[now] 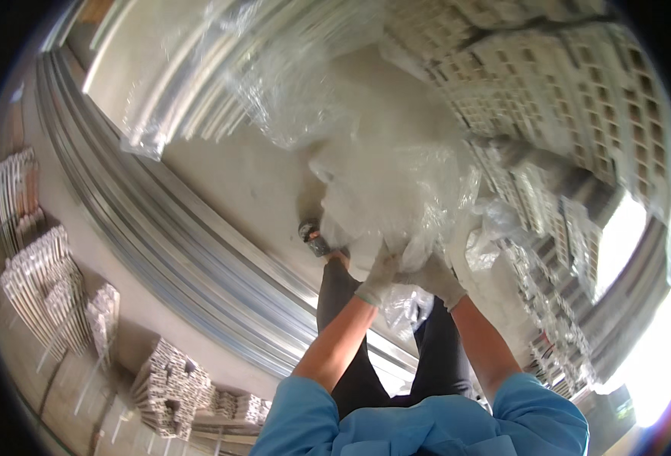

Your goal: The person picks up long gray panels from a stack, carries them to a workbench, and uses a blue utility knife to cut or trim the edges. The person then returns the panels to the stack and repeats the process with additional panels.

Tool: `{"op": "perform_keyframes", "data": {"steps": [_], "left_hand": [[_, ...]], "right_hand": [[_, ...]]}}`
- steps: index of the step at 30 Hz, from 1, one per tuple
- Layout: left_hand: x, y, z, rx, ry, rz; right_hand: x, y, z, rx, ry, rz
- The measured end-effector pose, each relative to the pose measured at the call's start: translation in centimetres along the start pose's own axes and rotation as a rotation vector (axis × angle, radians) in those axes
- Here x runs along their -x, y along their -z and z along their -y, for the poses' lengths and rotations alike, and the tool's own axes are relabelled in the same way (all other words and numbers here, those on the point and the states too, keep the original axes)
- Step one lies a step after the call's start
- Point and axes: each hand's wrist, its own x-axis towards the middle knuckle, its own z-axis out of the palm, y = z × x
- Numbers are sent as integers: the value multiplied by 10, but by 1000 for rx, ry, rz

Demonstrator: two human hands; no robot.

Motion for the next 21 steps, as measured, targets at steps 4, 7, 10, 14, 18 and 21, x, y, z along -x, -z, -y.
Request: {"op": "perform_keyframes", "data": {"steps": [4, 7, 10, 14, 18, 21], "left_hand": [[47, -64, -53, 172, 366, 139], [55, -47, -105, -297, 54, 302], [22, -3, -161, -967, 186, 397], [-51, 61, -219, -1395, 105, -73], [-145, 112, -179, -2118, -142, -350], [-217, 180, -110, -2163, -3, -460]], "right_hand": [[65, 20, -9, -356, -64, -142], [84, 7, -56, -545, -96, -240], [86, -13, -119, -471, -157, -346], [84, -27, -164, -279, -242, -350], [65, -33, -163, -812, -268, -559], [44, -37, -160, -376, -215, -452]]}}
